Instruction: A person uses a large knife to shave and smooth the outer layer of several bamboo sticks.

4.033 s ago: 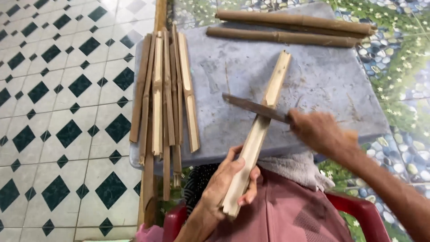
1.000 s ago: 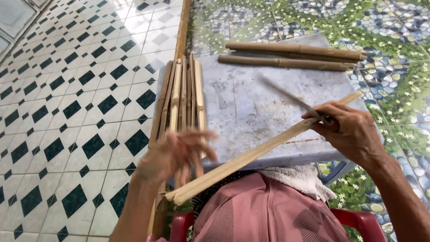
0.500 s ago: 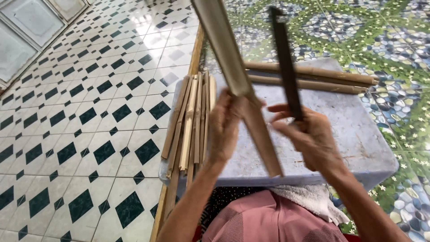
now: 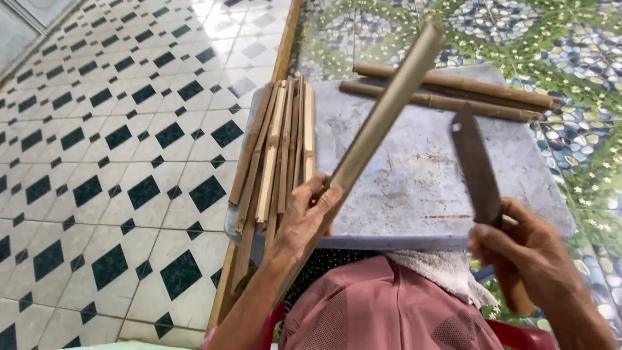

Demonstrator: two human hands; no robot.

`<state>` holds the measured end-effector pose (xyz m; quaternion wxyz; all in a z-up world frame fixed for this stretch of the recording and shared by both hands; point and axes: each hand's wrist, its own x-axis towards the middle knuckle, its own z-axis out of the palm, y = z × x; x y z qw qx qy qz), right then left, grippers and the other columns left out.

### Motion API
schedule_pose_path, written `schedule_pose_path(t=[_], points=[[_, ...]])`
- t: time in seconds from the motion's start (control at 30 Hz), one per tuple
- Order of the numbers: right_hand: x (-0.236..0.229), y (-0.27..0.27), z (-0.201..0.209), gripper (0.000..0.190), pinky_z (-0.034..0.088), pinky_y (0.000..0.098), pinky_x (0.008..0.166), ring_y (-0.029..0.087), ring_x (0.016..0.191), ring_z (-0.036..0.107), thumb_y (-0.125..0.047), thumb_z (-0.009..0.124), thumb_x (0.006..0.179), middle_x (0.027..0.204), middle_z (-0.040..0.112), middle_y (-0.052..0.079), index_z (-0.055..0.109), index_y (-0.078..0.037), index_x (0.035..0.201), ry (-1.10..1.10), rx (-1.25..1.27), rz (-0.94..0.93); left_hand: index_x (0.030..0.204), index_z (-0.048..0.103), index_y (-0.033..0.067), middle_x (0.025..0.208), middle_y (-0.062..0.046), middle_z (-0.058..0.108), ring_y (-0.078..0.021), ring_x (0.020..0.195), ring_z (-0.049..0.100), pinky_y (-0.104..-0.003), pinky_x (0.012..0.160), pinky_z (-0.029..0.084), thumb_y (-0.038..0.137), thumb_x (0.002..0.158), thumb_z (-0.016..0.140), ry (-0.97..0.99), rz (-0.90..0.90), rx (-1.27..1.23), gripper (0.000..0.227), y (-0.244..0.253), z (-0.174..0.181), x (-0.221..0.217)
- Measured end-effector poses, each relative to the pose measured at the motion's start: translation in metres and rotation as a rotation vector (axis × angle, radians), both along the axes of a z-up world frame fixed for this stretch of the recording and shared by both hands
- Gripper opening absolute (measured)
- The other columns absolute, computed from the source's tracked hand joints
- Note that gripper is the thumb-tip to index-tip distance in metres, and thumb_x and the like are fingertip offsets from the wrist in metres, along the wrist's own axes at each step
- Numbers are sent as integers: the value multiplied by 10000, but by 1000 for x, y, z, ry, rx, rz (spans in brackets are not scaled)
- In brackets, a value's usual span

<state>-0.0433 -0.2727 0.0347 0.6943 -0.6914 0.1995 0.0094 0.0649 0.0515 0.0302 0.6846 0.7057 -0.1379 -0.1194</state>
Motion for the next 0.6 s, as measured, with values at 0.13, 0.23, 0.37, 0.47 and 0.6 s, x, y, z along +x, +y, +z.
schedule_pose_path(t=[0.13, 0.23, 0.37, 0.47, 0.6], points=[[1, 7, -11, 509, 612, 522, 559, 417, 652, 737, 95, 639, 877, 887, 813, 316, 579, 8, 1375, -9, 30, 160, 1051, 624, 41, 690, -91, 666, -178, 417, 642, -260, 365, 558, 274, 980, 612, 51, -1, 109, 244, -9, -5, -13], [-3, 30, -6, 379, 604, 398, 502, 314, 533, 697, -18, 558, 963, 828, 791, 235, 513, -20, 1339, -240, 193, 320, 1099, 672, 15, 646, -59, 637, -136, 404, 605, -235, 362, 502, 313, 975, 618, 70, -56, 138, 327, -14, -2, -21], [3, 48, -1, 204, 479, 388, 331, 306, 372, 617, -155, 604, 994, 594, 682, 239, 556, 10, 1105, -81, 112, 256, 1251, 655, 57, 813, -28, 654, -101, 496, 604, -240, 513, 561, 302, 823, 703, 207, -70, 190, 495, -17, 6, -31], [5, 57, -13, 263, 565, 321, 264, 290, 514, 798, -59, 589, 958, 879, 804, 245, 515, 14, 1200, -201, 244, 381, 1462, 522, 57, 935, -83, 688, -133, 573, 651, -280, 562, 586, 241, 869, 706, 125, -166, 125, 648, -16, 7, -35], [8, 74, -6, 392, 479, 282, 339, 165, 433, 586, -173, 546, 983, 723, 736, 161, 488, -67, 1356, -140, 129, 450, 1493, 524, 129, 851, -90, 650, -166, 596, 628, -334, 593, 586, 233, 922, 571, 165, -157, 184, 582, -17, 7, -37]])
